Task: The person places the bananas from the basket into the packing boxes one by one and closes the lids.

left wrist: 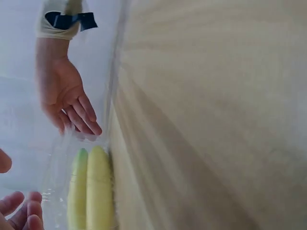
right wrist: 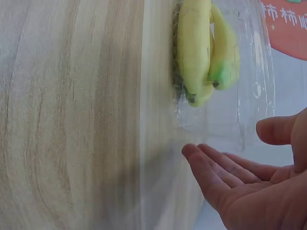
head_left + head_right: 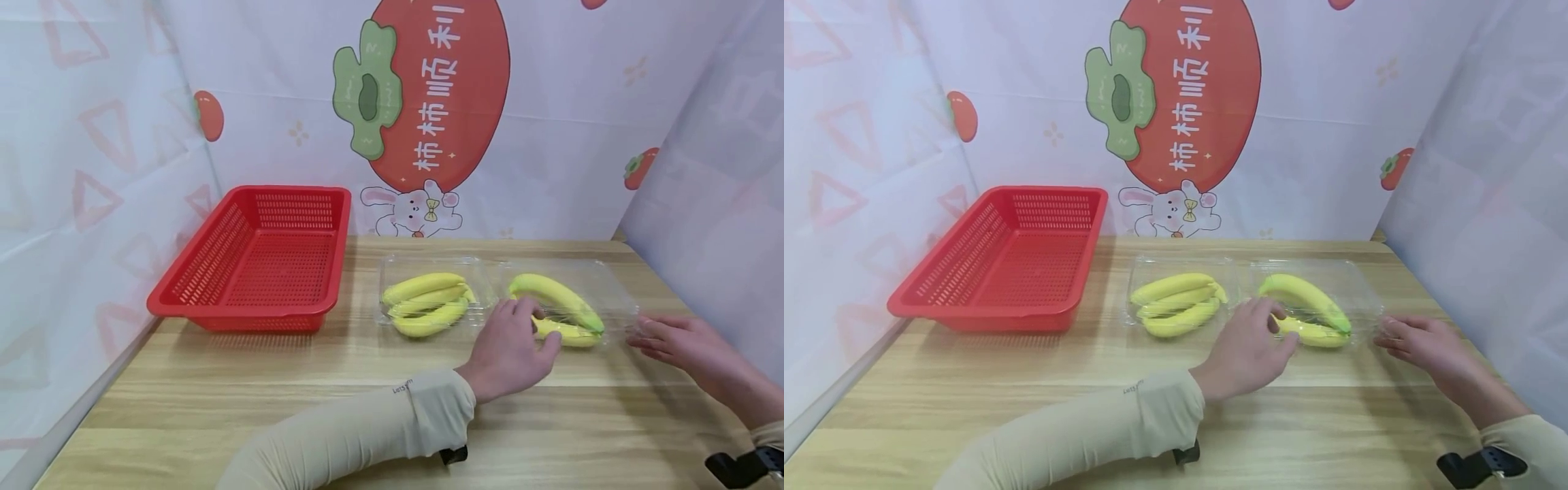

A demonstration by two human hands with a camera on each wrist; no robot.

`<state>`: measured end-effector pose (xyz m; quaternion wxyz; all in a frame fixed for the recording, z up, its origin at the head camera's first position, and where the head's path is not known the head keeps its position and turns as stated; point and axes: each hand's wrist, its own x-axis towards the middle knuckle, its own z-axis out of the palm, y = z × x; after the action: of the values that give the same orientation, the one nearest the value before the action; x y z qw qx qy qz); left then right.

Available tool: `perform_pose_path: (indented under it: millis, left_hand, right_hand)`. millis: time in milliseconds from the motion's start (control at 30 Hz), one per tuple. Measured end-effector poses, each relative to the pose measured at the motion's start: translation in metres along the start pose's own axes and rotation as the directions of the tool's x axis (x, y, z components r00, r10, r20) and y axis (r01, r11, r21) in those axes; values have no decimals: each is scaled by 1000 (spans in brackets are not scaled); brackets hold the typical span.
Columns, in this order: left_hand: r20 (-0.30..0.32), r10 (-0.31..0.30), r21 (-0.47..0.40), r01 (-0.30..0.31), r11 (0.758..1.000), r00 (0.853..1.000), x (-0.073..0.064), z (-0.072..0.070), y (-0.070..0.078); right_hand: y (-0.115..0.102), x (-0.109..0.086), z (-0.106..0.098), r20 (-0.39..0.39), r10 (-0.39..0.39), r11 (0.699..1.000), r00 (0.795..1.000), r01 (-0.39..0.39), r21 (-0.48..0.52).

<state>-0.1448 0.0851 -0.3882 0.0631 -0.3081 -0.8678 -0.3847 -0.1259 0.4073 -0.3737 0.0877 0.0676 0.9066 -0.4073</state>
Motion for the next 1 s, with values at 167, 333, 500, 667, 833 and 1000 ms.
perform_pose_path:
  millis: [167,333,500,667,833,1000]
  left_hand:
    - [61,-228,-330,235,914,972,-6,2,-5]
    - [191,-381,-410,426,806,905,-13,9,-6]
    - [311,-457,-502,552,665,833,-12,20,-8]
    - [351,-485,-642,582,499,801,-2,33,-9]
    - [329,-513,-735,557,388,792,6,43,-6]
    - [298,-541,-768,534,354,787,11,46,-5]
  right_hand:
    - [5,2,-2,30,67,989,997,-71,131]
    - [7,3,-1,89,132,950,987,-151,272]
    - [12,6,0,155,134,914,979,-182,362]
    - [21,7,-3,243,46,840,969,-169,515]
    - [28,8,-5,266,-4,795,964,-159,586]
    - [27,10,-3,238,-31,795,971,-120,595]
